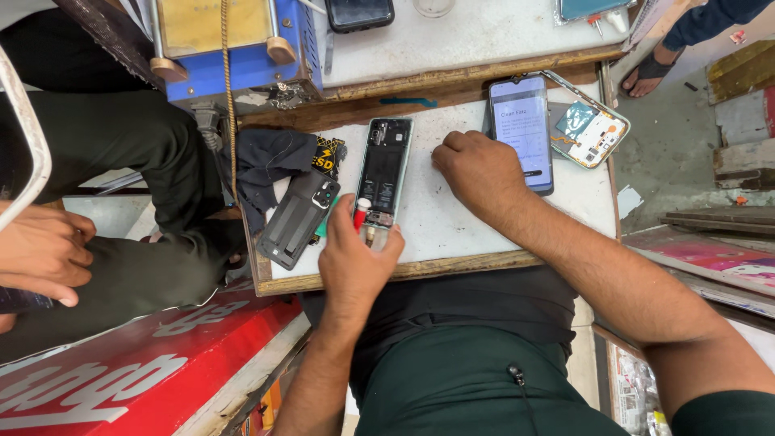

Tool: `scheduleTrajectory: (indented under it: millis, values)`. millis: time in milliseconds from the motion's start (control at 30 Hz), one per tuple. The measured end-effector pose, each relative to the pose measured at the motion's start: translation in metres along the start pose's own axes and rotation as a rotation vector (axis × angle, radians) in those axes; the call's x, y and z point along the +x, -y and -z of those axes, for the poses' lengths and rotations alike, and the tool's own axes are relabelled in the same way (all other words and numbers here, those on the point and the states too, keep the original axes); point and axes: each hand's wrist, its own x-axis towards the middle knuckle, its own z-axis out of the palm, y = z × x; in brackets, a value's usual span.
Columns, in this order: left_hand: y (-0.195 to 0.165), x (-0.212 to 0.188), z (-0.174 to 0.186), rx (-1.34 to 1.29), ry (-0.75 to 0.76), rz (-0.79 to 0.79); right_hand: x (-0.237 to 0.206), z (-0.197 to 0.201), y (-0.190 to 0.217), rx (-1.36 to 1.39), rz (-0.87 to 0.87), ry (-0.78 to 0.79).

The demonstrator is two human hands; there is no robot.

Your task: The person works on a disassembled smartphone on a cluttered workbench, using a red-handled screwdriver to manipulate internal components and connectors. They connect a charging cable, handle a separate intact phone to check its screen, and move a yellow parts package and a phone case on the bench.

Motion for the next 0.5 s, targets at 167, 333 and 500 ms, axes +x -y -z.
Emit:
scheduleTrajectory:
  millis: [167, 333, 500]
  values:
    - [-0.01, -0.009, -0.011, 0.097, -0.026, -0.092, -0.003, 0.005, -0.002, -0.026, 0.011, 0.017]
    - [-0.009, -0.021, -0.013, 0.03, -0.01, -0.132, -0.019, 0.026, -0.007, 0.116, 0.002, -0.087]
    - [0.01, -0.017, 0.004, -0.331, 0.021, 0.044, -0.049, 0.047, -0.007, 0.324, -0.254, -0.081]
